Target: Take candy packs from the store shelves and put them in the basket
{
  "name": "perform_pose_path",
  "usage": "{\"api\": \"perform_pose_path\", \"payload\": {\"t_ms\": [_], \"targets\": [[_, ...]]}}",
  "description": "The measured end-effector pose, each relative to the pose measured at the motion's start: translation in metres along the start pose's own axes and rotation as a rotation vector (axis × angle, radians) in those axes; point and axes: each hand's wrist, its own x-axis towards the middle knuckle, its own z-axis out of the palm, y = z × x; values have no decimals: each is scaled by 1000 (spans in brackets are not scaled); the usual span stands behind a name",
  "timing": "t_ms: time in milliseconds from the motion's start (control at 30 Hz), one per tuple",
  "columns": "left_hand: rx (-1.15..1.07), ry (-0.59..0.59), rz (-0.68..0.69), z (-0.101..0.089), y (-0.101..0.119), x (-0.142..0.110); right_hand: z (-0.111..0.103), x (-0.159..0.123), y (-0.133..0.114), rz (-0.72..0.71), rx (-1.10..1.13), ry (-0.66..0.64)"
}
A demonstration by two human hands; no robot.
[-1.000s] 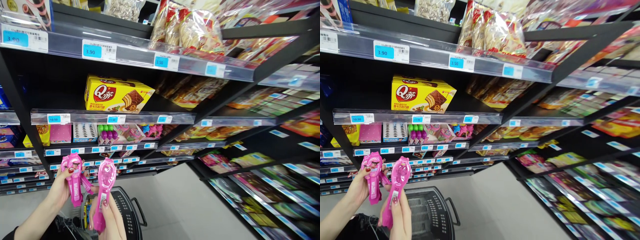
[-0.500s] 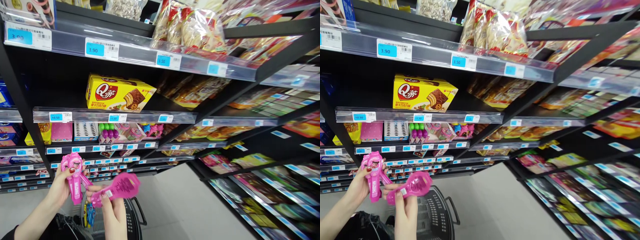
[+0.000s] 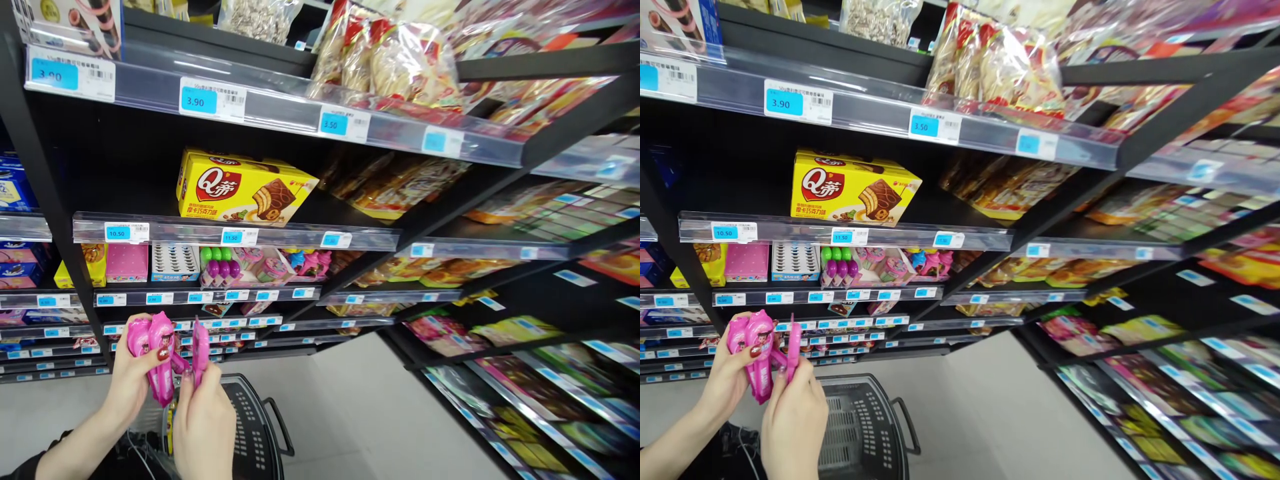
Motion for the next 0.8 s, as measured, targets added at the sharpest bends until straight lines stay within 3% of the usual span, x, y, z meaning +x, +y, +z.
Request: {"api": "perform_pose_path", "payload": {"t_ms": [167,333,433,567,700,800], "targets": [[52,57,25,3,-7,-4,1,6,-8,-239,-244,-7],[61,69,-8,3,-15,-5,9,5,-5,-243,-204,-7],[44,65,-32,1,-19,-3,13,4,0,-149,-57,-80],[-19,41,-80,2,-18,-1,9,5,6,78,207,-214],[-84,13,-165,3,-10,0,0,8,17,341,619,-211],[-102,33,-193,-1,-7,2,-10,11,21,477,1074,-243]]}}
